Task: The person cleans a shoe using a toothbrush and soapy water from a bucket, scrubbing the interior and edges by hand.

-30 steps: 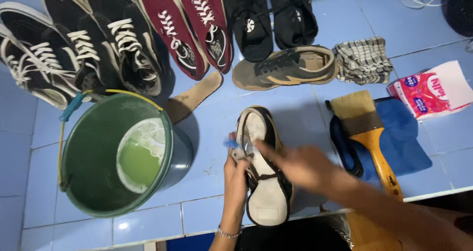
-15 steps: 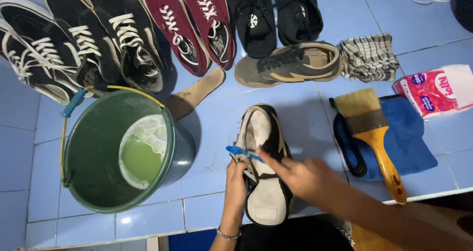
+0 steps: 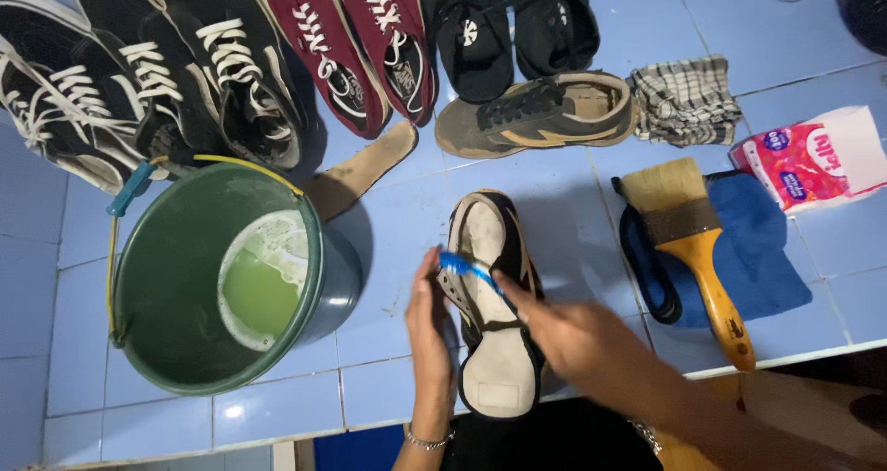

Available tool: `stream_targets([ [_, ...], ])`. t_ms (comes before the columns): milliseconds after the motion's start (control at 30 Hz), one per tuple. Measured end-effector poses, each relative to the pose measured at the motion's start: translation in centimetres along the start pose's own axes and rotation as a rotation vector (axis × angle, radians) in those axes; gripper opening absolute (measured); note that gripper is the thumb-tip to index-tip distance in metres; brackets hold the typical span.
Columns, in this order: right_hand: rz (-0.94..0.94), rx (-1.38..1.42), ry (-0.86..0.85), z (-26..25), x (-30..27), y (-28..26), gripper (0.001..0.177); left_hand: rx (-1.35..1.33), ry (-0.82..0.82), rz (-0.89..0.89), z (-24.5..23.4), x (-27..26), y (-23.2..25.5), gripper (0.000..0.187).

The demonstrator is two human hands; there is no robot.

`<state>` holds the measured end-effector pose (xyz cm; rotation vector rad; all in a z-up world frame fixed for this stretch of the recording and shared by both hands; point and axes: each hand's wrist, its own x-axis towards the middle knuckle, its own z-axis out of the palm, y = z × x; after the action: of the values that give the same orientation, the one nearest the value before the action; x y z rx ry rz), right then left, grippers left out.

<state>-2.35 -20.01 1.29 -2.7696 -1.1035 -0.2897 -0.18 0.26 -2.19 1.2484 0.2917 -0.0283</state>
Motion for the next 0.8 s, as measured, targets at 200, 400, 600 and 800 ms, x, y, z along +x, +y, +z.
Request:
stream_targets([
  [200,0.427,0.596,-0.171,-0.4,-0.7,-2.8,0.068,0.404,0.206,-0.015,-0.6,-2.0,2.2,0.031],
  [400,0.597,0.707,-0.326,-0.7,-0.8,-4.5,0.068,0.4,0.289,-0.185,0.1,-2.4,2.9,0.045],
  [600,0.468,0.453,-0.141,0.8,-1.9,-4.4,0.07,0.157,0.193,-0.083,-0.5,-0.9,1.9,0.018],
  [800,0.201,0.137,0.045,0.2,-1.7,-3.4,0.072,0.099,0.185,-0.073,-0.6,-0.1,2.3,0.018],
])
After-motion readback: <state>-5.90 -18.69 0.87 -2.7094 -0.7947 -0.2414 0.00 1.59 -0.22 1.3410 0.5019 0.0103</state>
